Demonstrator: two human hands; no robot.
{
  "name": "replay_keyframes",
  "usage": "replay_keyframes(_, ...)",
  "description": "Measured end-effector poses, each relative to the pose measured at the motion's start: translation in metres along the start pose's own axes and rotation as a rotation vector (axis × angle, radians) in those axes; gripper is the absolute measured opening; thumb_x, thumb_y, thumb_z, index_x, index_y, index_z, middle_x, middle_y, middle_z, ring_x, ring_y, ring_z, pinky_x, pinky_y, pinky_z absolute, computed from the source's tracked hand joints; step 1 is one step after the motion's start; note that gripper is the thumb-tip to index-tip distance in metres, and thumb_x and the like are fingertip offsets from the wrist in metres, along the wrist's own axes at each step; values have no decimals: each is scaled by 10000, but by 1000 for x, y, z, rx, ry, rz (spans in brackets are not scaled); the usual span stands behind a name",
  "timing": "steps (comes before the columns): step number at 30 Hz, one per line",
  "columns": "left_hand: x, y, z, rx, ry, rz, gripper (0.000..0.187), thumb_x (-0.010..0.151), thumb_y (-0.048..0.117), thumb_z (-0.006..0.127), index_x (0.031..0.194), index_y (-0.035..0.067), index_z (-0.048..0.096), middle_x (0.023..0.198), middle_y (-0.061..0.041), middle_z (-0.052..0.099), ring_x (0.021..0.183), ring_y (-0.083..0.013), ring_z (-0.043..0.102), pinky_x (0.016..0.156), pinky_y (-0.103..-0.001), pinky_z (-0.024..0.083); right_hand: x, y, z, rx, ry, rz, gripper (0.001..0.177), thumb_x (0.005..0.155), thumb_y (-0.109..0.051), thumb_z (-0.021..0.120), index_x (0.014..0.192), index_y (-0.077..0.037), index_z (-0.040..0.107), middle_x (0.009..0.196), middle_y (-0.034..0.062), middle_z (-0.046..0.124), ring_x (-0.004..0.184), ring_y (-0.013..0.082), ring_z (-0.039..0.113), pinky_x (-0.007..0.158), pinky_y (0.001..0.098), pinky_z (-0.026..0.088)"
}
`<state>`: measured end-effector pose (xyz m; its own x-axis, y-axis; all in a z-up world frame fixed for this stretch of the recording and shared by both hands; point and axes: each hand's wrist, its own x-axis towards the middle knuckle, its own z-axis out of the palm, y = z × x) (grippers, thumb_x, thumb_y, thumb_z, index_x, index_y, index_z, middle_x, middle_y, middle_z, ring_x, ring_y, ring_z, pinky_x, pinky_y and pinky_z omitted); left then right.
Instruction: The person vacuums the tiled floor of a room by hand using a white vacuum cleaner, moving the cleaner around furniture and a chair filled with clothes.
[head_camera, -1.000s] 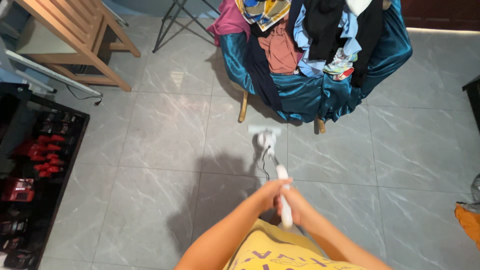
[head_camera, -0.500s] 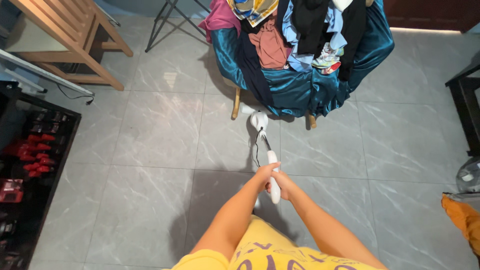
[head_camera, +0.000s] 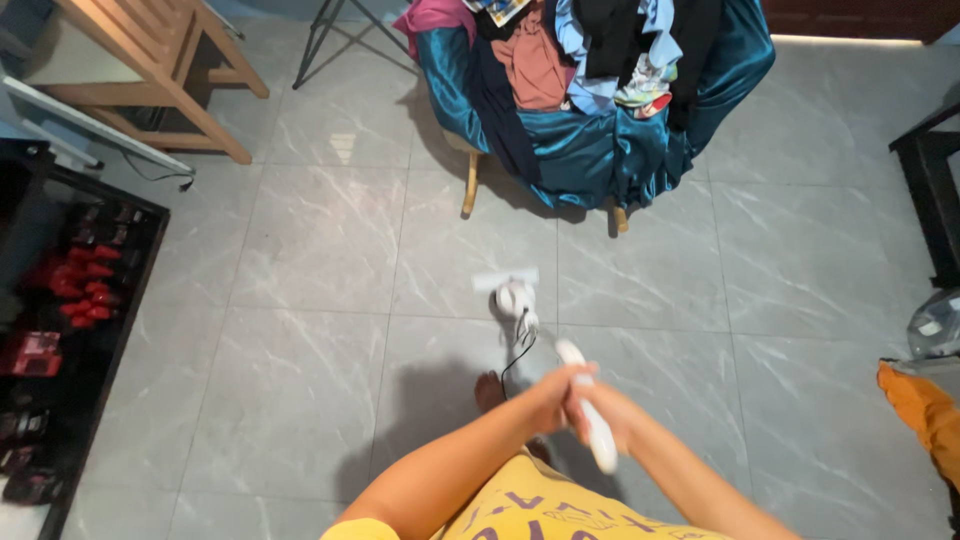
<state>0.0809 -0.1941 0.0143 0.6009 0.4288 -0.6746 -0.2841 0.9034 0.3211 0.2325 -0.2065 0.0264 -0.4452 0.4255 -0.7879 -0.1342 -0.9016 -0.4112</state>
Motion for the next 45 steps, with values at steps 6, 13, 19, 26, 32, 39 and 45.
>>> replay_keyframes(6,26,8,-47,75,317,203,507,835,591,678,895,91,739,519,-11,447,335,-148,395,313,-296,333,100,4,3,-135,-79,24,339,941,-337,591,692,-119,519,574,52,550,434,177,520,425,319,443)
replay_keyframes(13,-21,-28,-31,27,431,88,485,803,541,700,907,75,613,598,-128,528,397,-277,464,419,-456,419,38,34,25,71,-147,171,357,947,-424,536,780,-109,559,598,42,542,452,168,516,410,301,433)
replay_keyframes(19,-62,-64,-32,-169,34,-40,672,1004,528,734,606,49,482,578,-142,488,551,-297,575,668,-435,560,-48,41,49,-43,-155,240,144,886,-160,624,763,-128,557,600,14,524,454,143,478,393,284,390)
replay_keyframes(26,-40,7,-88,-43,265,114,558,896,562,667,688,82,474,509,-94,392,425,-289,487,466,-441,471,52,-1,95,-137,-168,133,202,881,-208,615,743,-106,508,614,19,540,465,130,490,410,286,424)
replay_keyframes(32,-49,49,-162,155,458,256,575,907,545,693,1014,-9,585,530,-5,358,344,-171,371,333,-360,375,103,1,168,-75,-156,26,183,929,-263,582,807,-127,561,632,-10,542,469,101,492,418,274,422)
replay_keyframes(39,-177,60,-145,69,301,-81,640,927,554,722,714,33,417,541,-155,472,433,-318,543,426,-452,473,47,25,246,200,-62,199,174,858,-190,611,754,-81,523,611,46,534,455,141,494,405,276,418)
replay_keyframes(45,-224,75,-156,67,152,-28,704,971,533,741,551,113,363,560,-127,465,469,-276,574,468,-372,491,34,17,288,192,-83,183,119,844,-153,607,780,-80,537,626,37,511,482,131,486,435,297,431)
